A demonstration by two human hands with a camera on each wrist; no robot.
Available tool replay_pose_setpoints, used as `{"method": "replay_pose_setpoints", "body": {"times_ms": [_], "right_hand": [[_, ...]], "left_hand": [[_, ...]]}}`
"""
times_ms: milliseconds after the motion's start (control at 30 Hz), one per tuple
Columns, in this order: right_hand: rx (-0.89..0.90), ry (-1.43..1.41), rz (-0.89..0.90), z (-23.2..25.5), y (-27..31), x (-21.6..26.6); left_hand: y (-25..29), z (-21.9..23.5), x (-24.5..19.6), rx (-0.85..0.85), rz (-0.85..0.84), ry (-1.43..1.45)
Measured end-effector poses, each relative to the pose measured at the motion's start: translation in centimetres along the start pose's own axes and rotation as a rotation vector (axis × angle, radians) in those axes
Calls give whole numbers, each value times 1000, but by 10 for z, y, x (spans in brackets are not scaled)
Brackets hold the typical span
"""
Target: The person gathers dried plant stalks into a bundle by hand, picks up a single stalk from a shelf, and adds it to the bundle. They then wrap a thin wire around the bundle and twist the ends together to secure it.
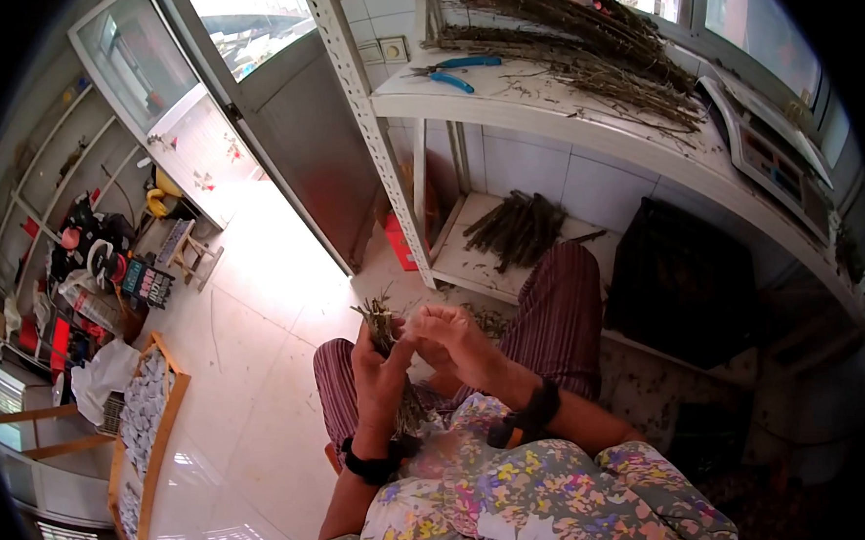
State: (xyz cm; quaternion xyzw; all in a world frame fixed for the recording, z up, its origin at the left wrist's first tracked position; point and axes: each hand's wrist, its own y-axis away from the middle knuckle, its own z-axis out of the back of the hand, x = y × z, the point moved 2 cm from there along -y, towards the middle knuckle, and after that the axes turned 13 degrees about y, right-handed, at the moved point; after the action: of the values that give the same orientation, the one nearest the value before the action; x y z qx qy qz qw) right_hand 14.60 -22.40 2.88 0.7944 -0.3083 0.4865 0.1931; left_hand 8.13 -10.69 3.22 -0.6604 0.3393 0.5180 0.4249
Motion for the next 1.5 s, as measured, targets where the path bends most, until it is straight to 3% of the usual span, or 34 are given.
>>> {"method": "replay_pose_setpoints", "body": {"times_ms": [67,167,367,533,633,667,767,967,1133,1267,1367,1467,1500], "right_hand": [[-28,135,12,2,0,-1],[-34,357,44,8,-2,-7],[-85,638,34,5,-4,1],[-130,1062,7,13,-5,8],[-213,1187,182,9,-3,13],[-204,1173,145,10,-2,14],[-187,1111,96,16,1,19],[-150,902,209,29,3,29],[-81,997,387,23,11,39],[-29,940,360,21,16,41],[-15,940,353,22,17,43],[-81,840,311,19,18,41],[-95,782,274,21,17,37]], "left_hand": [[-1,-2,-8,79,-27,8],[1,-2,-14,123,80,64],[0,-6,-5,280,-20,-135],[1,-11,-10,313,13,-80],[1,-8,0,285,66,-53],[1,-5,3,273,83,-47],[1,3,-8,449,299,48],[3,14,18,563,219,70],[-7,9,-13,639,323,189],[-10,10,-1,763,403,143],[-4,3,-5,740,525,329],[2,2,6,575,507,254],[2,0,8,540,431,227]]}}
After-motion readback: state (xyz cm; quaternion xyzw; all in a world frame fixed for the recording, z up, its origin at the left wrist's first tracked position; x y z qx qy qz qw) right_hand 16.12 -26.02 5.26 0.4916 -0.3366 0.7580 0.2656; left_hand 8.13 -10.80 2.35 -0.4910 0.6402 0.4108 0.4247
